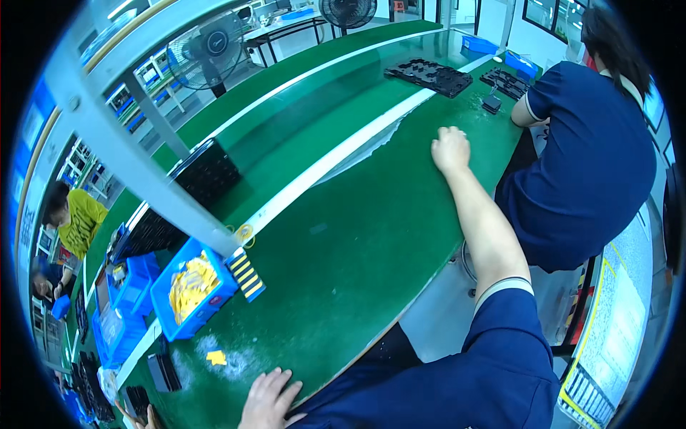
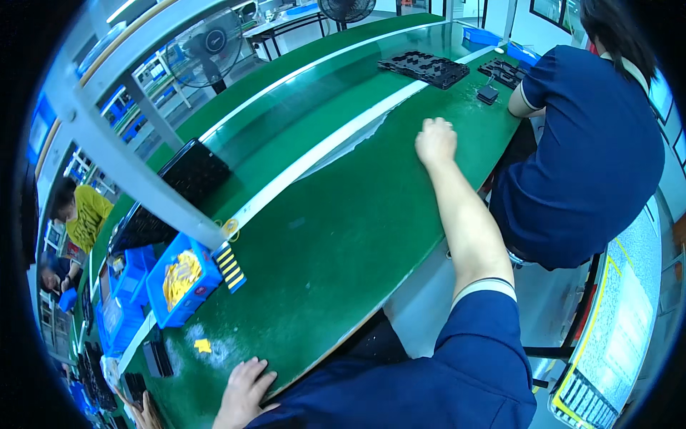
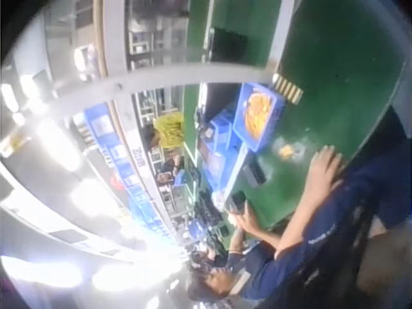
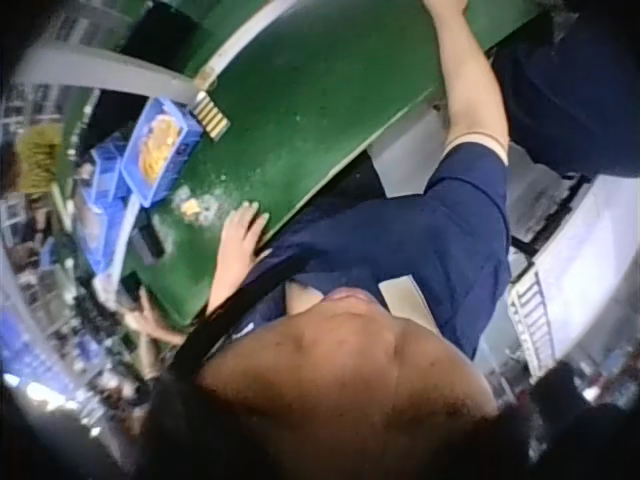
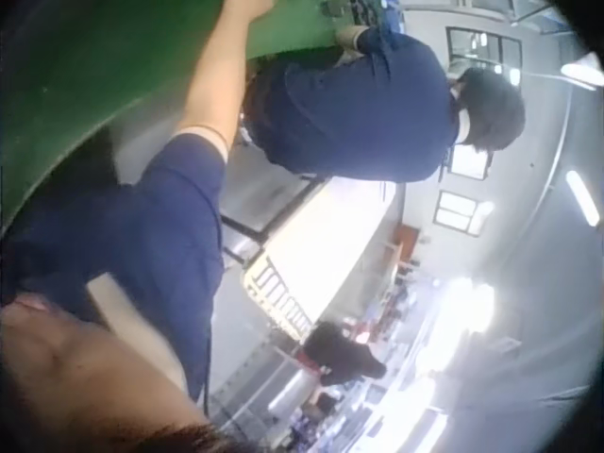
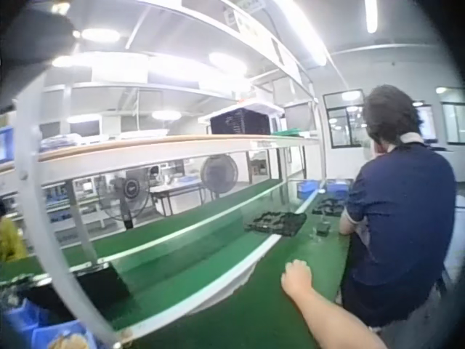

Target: The person sits at a green workbench in a factory setting and repeatedly applies yellow adhesive strips to small black rectangular electronic components. They pick up a component, peel a strip from a roll, apply it to the component's surface, and place the finished item into a blue bin.

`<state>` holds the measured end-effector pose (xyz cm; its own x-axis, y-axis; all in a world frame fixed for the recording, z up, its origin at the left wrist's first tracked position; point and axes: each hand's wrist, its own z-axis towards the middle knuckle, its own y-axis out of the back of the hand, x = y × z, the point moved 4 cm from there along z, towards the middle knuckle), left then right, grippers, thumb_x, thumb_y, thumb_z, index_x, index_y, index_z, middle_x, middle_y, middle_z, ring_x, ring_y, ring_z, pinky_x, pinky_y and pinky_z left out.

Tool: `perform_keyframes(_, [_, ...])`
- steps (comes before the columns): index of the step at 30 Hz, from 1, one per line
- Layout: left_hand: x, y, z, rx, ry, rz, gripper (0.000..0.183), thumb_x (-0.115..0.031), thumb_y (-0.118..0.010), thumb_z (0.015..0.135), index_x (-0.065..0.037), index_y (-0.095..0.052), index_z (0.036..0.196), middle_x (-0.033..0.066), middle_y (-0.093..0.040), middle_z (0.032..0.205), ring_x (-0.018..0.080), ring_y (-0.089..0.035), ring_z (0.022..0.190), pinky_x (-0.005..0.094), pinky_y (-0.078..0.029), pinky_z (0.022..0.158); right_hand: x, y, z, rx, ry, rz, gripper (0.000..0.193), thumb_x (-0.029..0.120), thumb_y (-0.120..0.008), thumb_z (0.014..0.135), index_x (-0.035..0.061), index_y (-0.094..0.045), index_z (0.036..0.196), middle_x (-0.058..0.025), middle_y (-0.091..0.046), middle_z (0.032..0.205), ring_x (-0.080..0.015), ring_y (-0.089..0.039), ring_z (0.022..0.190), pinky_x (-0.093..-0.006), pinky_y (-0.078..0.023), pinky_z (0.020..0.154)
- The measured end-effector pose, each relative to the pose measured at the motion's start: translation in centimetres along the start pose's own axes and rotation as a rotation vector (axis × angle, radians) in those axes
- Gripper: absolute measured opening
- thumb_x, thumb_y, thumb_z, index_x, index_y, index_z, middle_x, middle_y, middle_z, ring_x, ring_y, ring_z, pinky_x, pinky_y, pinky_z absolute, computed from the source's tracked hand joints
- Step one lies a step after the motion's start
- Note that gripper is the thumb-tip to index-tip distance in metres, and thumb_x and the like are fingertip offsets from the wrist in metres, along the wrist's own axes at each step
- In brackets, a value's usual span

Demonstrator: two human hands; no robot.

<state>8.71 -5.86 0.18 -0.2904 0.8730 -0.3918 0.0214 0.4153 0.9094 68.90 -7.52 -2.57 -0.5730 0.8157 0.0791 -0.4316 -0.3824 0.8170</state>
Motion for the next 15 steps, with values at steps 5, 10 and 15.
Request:
perform_keyframes(5, [1.2, -2.5, -0.1, -0.055, 0.03, 0.164, 0.051, -0.025, -0.064, 0.08, -0.007, -0.052, 0.126, 0.0192, -0.045, 0.136, 0.0389, -0.04, 0.128, 0.0552, -0.031, 0.104, -7.1, -3.2, 5.3, 0.01, -0.243, -0.138, 0.03, 0.027, -0.061, 0.084, 0.0022, -0.061, 0.1, -0.0165, -0.058, 0.103, -0.0322, -0.057, 0.102, -0.0433, -0.049, 0.085])
perform_keyframes(10, [3.0, -4.2, -1.3, -0.037, -0.037, 0.267, 0.039, -0.025, -0.055, 0.084, -0.009, -0.056, 0.12, 0.0189, -0.049, 0.131, 0.0384, -0.045, 0.123, 0.0567, -0.036, 0.099, -12.3, -7.5, 11.0, -0.03, -0.361, -0.227, 0.029, 0.022, -0.05, 0.088, 0.0024, -0.058, 0.107, -0.0161, -0.057, 0.11, -0.0313, -0.056, 0.104, -0.0429, -0.049, 0.084])
perform_keyframes(15, [5.9, -9.5, -6.9, -0.31, 0.628, -0.832, 0.053, -0.019, -0.056, 0.079, -0.017, -0.051, 0.131, 0.0132, -0.047, 0.135, 0.0323, -0.042, 0.127, 0.0523, -0.032, 0.106, -16.0, -9.4, 15.3, 0.005, -0.499, -0.389, 0.067, 0.051, -0.057, 0.084, 0.003, -0.045, 0.128, -0.0228, -0.054, 0.12, -0.0349, -0.057, 0.107, -0.0438, -0.049, 0.086])
